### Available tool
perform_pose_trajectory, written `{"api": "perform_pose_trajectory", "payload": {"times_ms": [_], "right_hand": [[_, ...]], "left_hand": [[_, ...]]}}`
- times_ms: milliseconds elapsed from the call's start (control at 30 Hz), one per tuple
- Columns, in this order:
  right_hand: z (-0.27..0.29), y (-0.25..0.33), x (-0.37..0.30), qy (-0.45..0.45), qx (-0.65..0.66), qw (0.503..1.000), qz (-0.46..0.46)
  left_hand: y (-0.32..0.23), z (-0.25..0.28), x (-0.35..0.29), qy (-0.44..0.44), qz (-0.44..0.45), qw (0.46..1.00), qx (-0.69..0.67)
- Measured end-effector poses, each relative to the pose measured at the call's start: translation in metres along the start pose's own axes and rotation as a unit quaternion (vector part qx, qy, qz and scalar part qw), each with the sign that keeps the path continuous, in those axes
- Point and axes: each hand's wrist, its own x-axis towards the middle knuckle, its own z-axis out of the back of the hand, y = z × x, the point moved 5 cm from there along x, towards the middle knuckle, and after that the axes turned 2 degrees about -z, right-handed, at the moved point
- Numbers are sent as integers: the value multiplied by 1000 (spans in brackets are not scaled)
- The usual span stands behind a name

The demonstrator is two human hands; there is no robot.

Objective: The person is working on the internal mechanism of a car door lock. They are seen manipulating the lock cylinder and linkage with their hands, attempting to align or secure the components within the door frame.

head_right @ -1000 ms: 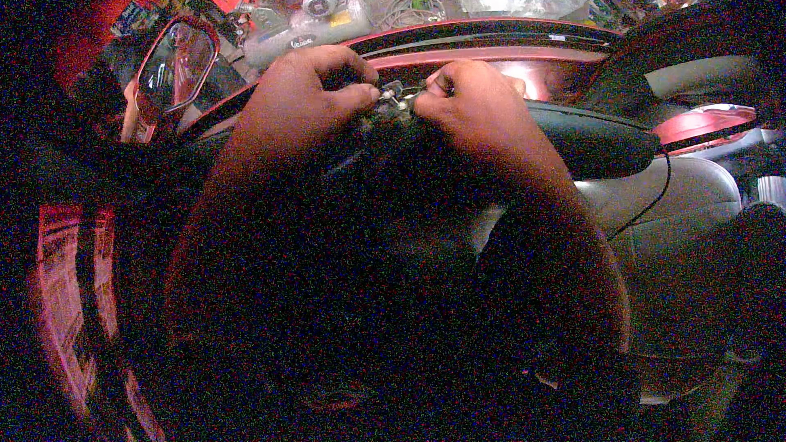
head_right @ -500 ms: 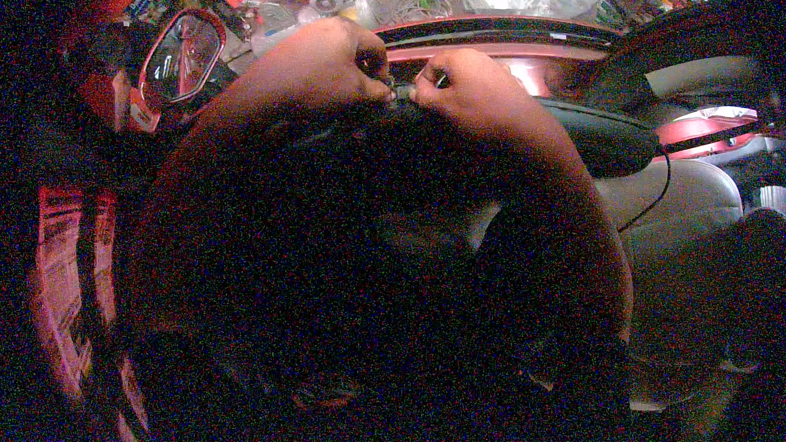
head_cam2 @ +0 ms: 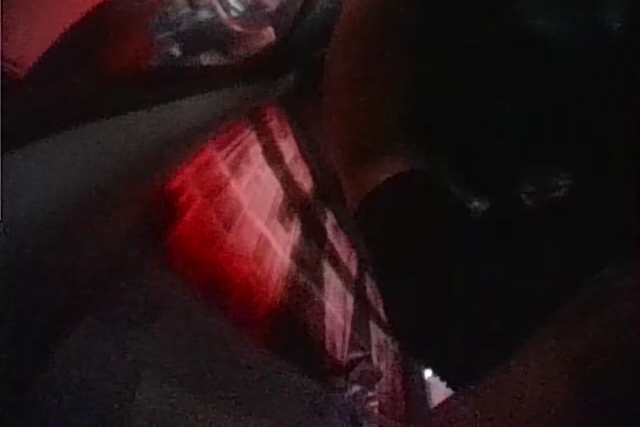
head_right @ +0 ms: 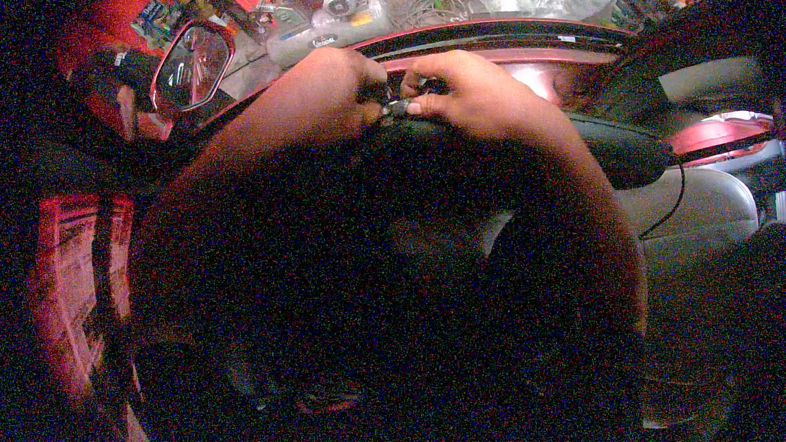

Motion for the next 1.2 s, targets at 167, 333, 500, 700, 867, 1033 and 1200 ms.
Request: {"api": "perform_pose_trajectory", "payload": {"times_ms": [167, 333, 500, 700, 867, 1033, 1200], "right_hand": [[-6, -4, -11, -1, -34, 999, -6], [11, 10, -11, 7, -59, 998, -2], [12, 8, -10, -14, -94, 995, -23], [12, 6, -6, 10, -66, 998, 5], [23, 4, 7, 73, 20, 995, 72], [20, 3, 8, 48, 12, 998, 38], [23, 15, -5, -64, -51, 996, 25]], "left_hand": [[-22, 7, -11, -10, 34, 998, -43], [-18, 21, -14, -55, 24, 996, -72], [-20, 17, -4, -11, -5, 998, -65], [-16, 11, 1, 26, 23, 999, -31], [-15, 28, -24, -37, 49, 989, -132], [-9, 27, -25, -29, 90, 986, -137], [-6, 22, -27, -51, 82, 985, -142]]}}
